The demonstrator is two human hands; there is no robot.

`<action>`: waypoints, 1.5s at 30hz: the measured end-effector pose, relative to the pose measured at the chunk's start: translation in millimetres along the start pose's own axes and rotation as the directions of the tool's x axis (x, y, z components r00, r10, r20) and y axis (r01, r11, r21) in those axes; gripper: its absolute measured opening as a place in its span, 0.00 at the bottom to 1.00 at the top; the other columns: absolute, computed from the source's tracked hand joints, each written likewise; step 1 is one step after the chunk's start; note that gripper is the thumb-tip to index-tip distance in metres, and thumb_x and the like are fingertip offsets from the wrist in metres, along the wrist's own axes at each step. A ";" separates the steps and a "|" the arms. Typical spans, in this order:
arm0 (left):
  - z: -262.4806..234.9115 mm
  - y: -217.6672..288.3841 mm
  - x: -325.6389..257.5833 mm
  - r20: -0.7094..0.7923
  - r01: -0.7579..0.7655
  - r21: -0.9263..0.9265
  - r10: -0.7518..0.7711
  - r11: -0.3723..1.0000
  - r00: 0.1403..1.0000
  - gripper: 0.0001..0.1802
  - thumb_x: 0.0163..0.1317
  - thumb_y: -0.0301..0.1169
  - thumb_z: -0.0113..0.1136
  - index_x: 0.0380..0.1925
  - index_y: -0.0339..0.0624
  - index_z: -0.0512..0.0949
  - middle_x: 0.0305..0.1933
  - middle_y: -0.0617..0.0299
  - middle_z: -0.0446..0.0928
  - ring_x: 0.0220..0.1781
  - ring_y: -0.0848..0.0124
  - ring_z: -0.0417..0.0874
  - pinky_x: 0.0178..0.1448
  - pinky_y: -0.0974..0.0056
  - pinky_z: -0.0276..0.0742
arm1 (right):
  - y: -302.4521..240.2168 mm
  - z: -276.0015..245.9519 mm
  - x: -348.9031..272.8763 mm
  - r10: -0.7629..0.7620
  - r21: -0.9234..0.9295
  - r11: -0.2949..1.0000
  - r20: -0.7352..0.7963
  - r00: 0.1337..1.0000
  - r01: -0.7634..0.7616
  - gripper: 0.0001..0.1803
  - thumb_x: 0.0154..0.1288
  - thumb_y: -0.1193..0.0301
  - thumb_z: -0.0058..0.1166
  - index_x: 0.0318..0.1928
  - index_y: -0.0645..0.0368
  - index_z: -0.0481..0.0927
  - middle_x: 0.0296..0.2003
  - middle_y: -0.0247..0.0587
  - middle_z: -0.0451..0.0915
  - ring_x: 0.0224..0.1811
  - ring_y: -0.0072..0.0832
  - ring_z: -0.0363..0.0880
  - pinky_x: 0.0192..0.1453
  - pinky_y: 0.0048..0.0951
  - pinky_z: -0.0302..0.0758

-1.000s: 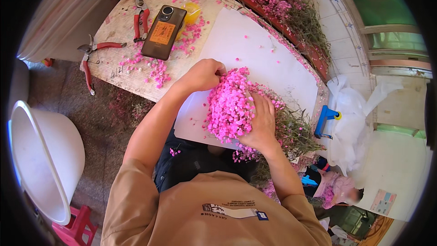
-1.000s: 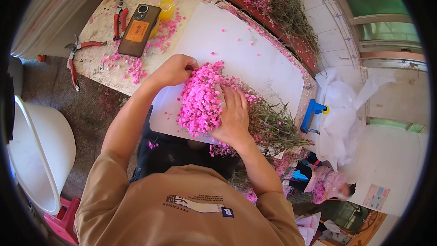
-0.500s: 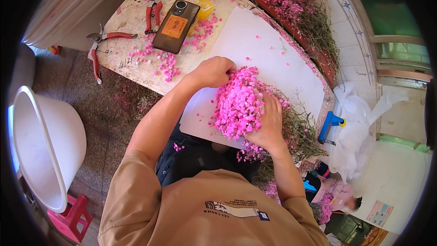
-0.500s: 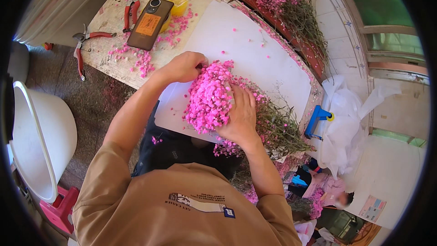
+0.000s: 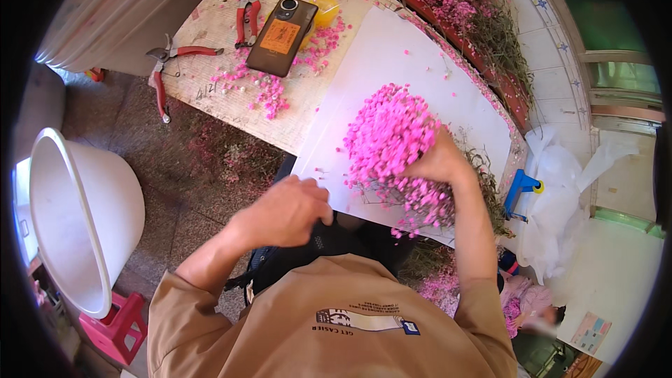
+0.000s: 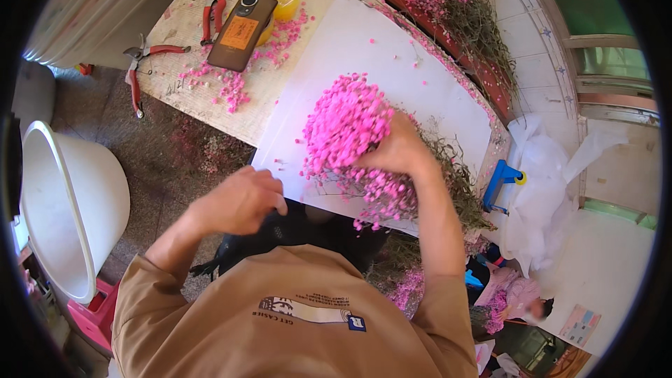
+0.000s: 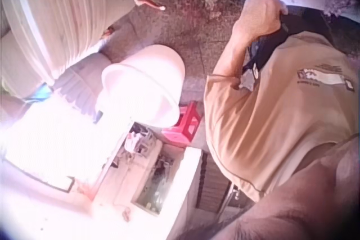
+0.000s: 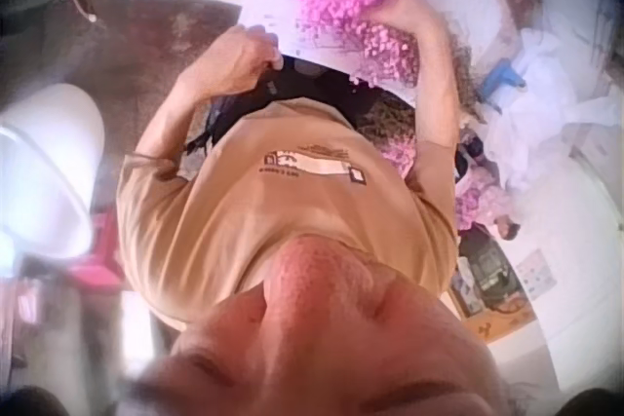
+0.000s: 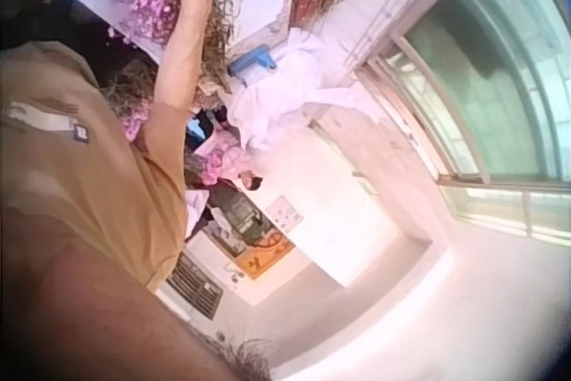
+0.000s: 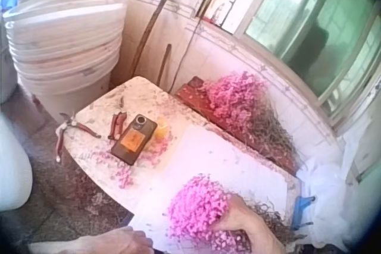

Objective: The person gathers pink flowers into a bouquet, trims the stems with shears, and wraps the bouquet in white paper. The person places the finished bouquet into a white bucket.

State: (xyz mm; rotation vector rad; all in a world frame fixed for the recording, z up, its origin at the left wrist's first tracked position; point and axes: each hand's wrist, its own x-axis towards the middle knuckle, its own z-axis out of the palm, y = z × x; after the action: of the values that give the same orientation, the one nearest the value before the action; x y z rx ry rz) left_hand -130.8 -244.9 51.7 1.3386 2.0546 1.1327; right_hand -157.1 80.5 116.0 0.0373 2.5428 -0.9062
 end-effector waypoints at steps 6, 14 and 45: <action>65.8 32.0 38.0 0.107 -0.120 0.140 0.105 0.983 0.989 0.04 0.53 0.30 0.61 0.28 0.45 0.82 0.32 0.55 0.82 0.43 0.55 0.84 0.54 0.53 0.77 | 35.3 -8.6 19.5 0.001 0.031 1.000 0.126 0.992 -0.005 0.47 0.34 0.71 0.85 0.61 0.61 0.79 0.55 0.41 0.86 0.59 0.32 0.81 0.69 0.37 0.75; 151.4 23.7 58.4 0.092 -0.204 0.403 0.182 0.892 0.979 0.13 0.62 0.32 0.56 0.42 0.41 0.85 0.53 0.56 0.80 0.59 0.59 0.80 0.61 0.52 0.78 | 25.1 16.7 -21.3 -0.150 0.107 0.985 0.156 0.976 0.134 0.42 0.37 0.69 0.84 0.58 0.60 0.81 0.53 0.41 0.87 0.56 0.29 0.83 0.66 0.37 0.77; 76.9 8.0 -7.4 -0.531 0.346 0.092 -0.248 0.934 0.810 0.52 0.51 0.16 0.66 0.79 0.53 0.60 0.69 0.46 0.72 0.72 0.46 0.72 0.74 0.39 0.64 | 20.3 10.3 33.8 -0.120 0.098 0.990 0.218 0.969 0.100 0.47 0.36 0.67 0.86 0.61 0.61 0.79 0.56 0.45 0.86 0.59 0.33 0.82 0.70 0.36 0.75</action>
State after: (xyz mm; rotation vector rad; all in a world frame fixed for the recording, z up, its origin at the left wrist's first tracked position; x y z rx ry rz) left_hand -67.9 -219.6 14.0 0.7811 2.6970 1.2726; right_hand -180.3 86.2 83.0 -0.1725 2.3149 -1.0022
